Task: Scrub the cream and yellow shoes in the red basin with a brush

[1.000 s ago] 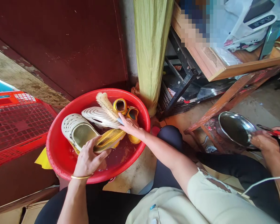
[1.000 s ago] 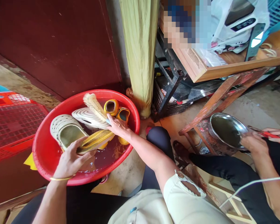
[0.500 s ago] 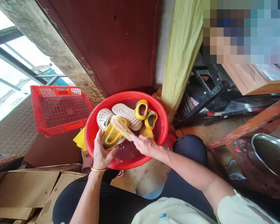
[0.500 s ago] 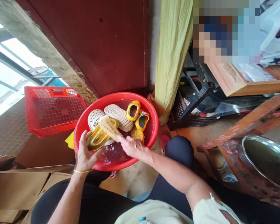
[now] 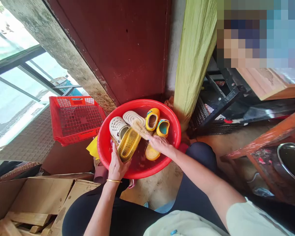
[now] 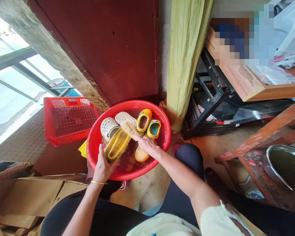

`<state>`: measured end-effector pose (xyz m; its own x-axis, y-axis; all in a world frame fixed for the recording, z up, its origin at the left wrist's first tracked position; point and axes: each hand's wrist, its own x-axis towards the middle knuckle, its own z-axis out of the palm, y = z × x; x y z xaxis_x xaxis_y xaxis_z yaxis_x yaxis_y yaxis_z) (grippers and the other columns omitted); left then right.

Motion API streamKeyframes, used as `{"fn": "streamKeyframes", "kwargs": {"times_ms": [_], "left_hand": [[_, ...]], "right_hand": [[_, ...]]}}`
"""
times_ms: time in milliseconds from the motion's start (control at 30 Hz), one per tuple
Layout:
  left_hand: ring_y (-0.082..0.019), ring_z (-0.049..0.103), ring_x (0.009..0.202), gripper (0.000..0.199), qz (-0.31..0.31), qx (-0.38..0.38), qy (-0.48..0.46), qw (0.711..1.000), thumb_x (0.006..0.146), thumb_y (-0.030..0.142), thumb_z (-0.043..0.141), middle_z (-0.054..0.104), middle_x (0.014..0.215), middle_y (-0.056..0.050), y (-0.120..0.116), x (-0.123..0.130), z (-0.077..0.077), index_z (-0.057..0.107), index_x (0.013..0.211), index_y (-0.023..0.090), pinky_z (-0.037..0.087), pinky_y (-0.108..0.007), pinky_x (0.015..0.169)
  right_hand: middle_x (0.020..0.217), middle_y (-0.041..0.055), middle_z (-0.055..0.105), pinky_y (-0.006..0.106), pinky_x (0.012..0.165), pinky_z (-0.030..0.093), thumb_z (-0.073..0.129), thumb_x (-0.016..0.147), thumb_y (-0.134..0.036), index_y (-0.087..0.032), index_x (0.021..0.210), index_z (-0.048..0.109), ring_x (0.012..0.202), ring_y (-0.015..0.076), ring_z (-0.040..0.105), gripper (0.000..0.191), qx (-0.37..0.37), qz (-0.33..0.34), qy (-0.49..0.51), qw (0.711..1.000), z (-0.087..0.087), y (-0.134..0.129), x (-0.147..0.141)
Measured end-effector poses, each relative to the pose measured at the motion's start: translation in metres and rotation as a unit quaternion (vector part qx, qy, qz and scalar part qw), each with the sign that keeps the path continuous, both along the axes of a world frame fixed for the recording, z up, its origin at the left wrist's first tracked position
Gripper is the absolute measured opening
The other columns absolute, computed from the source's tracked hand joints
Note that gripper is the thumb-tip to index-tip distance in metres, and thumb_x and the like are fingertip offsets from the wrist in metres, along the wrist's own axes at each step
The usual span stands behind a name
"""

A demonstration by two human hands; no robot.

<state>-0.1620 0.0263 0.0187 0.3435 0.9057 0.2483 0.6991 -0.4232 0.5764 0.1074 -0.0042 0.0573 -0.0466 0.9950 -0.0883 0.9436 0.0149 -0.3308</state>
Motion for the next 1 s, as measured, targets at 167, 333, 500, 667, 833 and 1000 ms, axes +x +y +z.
{"fn": "streamKeyframes", "kwargs": {"times_ms": [167,333,500,667,833,1000], "left_hand": [[-0.042,0.037,0.151,0.117,0.019,-0.034,0.064,0.997,0.076,0.052,0.075,0.037,0.159,-0.031,0.005,-0.004,-0.015,0.011,0.164,0.007,0.040,-0.056,0.118],[-0.042,0.048,0.142,0.112,0.063,-0.085,0.135,0.985,0.080,0.058,0.070,0.045,0.153,-0.030,0.013,0.005,-0.012,0.015,0.164,0.009,0.048,-0.055,0.108],[-0.046,0.049,0.138,0.105,0.090,-0.015,0.261,0.961,0.081,0.054,0.071,0.036,0.159,-0.034,0.011,0.019,-0.005,0.027,0.159,-0.001,0.042,-0.056,0.110],[-0.041,0.055,0.131,0.106,0.071,0.001,0.321,0.944,0.082,0.053,0.069,0.052,0.147,-0.032,0.008,0.023,-0.003,0.025,0.160,-0.002,0.042,-0.050,0.109],[-0.039,0.063,0.120,0.101,0.034,-0.072,0.367,0.927,0.082,0.051,0.068,0.060,0.134,-0.031,0.013,0.028,-0.005,0.030,0.155,-0.007,0.048,-0.043,0.097],[-0.035,0.068,0.115,0.065,-0.016,-0.143,0.318,0.937,0.090,0.052,0.059,0.070,0.123,-0.025,0.022,0.024,-0.008,0.052,0.136,0.005,0.049,-0.042,0.095]], "right_hand": [[0.101,0.0139,0.074,0.037,0.068,0.058,0.042,0.100,-0.022,-0.032,0.161,0.038,0.078,0.0272,0.073,0.062,-0.006,0.110,-0.028,0.993,-0.008,-0.033,-0.031],[0.105,0.0154,0.074,0.038,0.081,0.056,0.044,0.101,-0.022,-0.032,0.162,0.038,0.090,0.0274,0.073,0.062,-0.025,0.039,-0.051,0.998,-0.014,-0.009,-0.015],[0.110,0.0151,0.074,0.036,0.085,0.055,0.041,0.103,-0.022,-0.027,0.166,0.026,0.097,0.0257,0.072,0.065,-0.047,-0.030,-0.060,0.997,-0.019,0.019,-0.002],[0.111,0.0163,0.075,0.036,0.085,0.056,0.036,0.104,-0.020,-0.019,0.167,0.021,0.099,0.0253,0.073,0.064,-0.062,-0.013,-0.063,0.996,-0.021,0.014,-0.006],[0.098,0.0197,0.077,0.038,0.076,0.058,0.043,0.096,-0.014,-0.011,0.164,0.028,0.088,0.0287,0.076,0.070,-0.093,0.014,-0.087,0.992,-0.017,-0.011,-0.012],[0.107,0.0213,0.077,0.037,0.084,0.057,0.046,0.096,-0.015,-0.012,0.163,0.032,0.101,0.0297,0.075,0.068,-0.114,0.025,-0.094,0.989,-0.012,-0.023,0.000]]}}
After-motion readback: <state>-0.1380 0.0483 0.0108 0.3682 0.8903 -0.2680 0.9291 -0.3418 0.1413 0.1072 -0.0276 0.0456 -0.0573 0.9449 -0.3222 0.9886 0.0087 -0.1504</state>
